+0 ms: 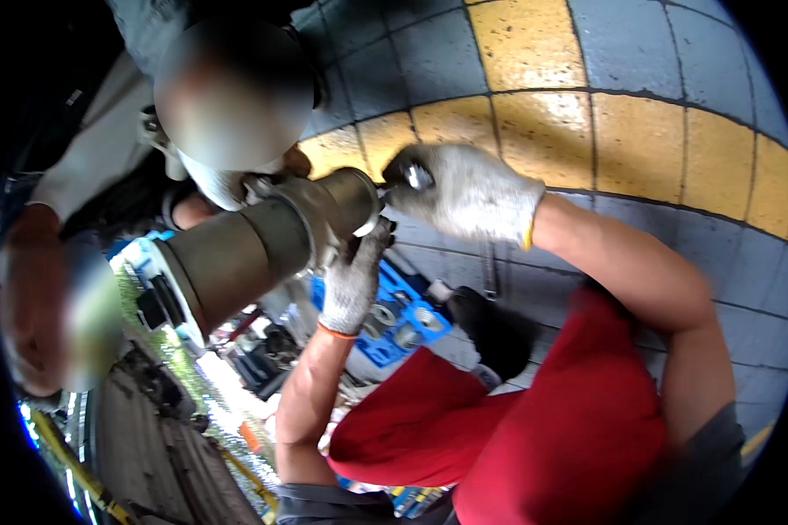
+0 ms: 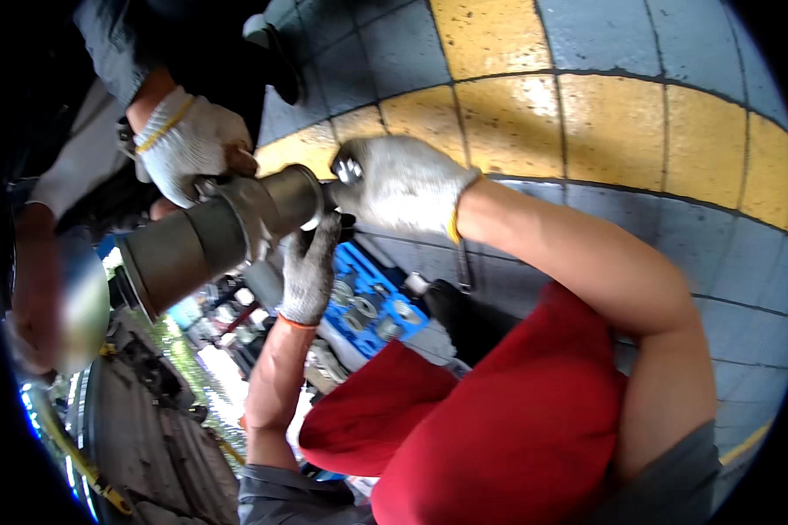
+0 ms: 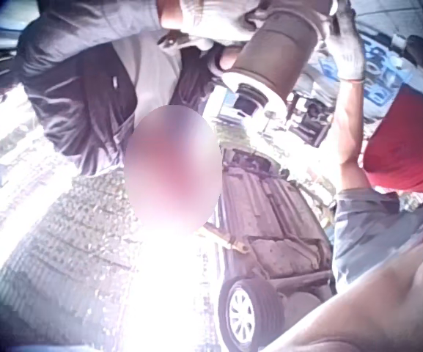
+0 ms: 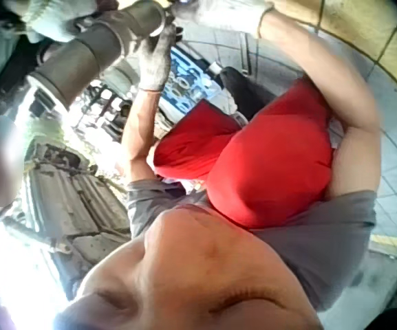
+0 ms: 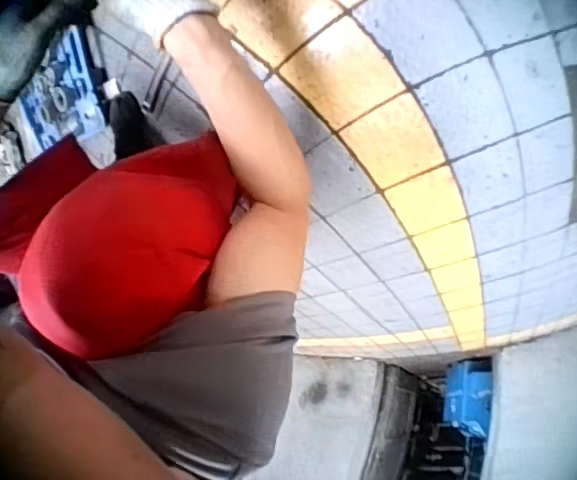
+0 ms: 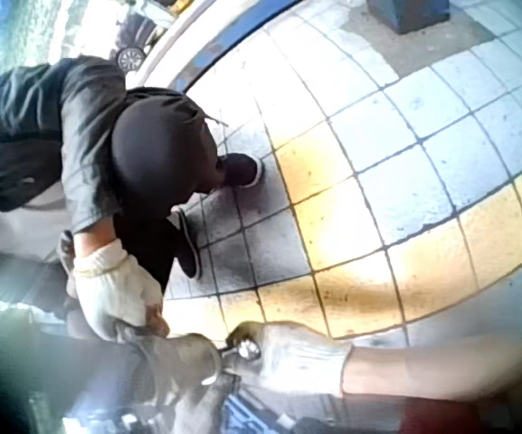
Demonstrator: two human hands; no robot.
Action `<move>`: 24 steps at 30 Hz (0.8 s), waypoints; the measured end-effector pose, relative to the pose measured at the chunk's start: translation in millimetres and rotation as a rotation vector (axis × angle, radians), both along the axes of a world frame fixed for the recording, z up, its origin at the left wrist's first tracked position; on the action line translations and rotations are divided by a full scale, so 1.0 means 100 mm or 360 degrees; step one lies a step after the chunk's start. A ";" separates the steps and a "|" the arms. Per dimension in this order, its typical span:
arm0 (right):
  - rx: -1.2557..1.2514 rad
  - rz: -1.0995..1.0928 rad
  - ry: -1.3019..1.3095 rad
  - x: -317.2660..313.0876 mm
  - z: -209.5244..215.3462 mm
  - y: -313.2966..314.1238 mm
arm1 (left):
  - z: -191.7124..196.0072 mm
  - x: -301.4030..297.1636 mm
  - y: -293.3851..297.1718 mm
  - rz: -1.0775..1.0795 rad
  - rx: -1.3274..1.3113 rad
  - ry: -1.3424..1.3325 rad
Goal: The person sits on the floor and assembles a cylindrical mechanical component with a flange. They use a wrench to tighten bolts on the assembly while another person holds the part steady.
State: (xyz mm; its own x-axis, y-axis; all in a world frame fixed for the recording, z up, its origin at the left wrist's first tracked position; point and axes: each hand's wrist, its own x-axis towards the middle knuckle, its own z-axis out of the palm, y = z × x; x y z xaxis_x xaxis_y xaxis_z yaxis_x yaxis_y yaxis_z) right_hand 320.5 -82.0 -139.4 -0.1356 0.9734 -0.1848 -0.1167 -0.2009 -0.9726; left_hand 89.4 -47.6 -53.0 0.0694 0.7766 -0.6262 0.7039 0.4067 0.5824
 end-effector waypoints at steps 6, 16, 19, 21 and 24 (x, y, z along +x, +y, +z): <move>-0.0011 -0.0542 0.0120 0.43 -0.18 0.05 | -0.93 -0.15 -0.59 -0.0982 0.0079 0.0760; -0.0300 -0.0512 0.0412 0.64 0.09 -0.10 | -1.63 0.02 -1.22 -0.0922 0.0053 0.0889; 0.0249 -0.0543 -0.0133 0.59 0.06 -0.11 | -1.43 -0.04 -0.99 -0.0680 -0.0315 0.0697; 0.0980 -0.0551 -0.0874 0.60 -0.03 -0.17 | -1.16 -0.30 -0.83 -0.0677 -0.0417 0.0501; 0.0499 -0.0421 -0.0726 0.68 0.07 -0.31 | -0.51 -0.45 -0.68 -0.0216 -0.0594 0.0050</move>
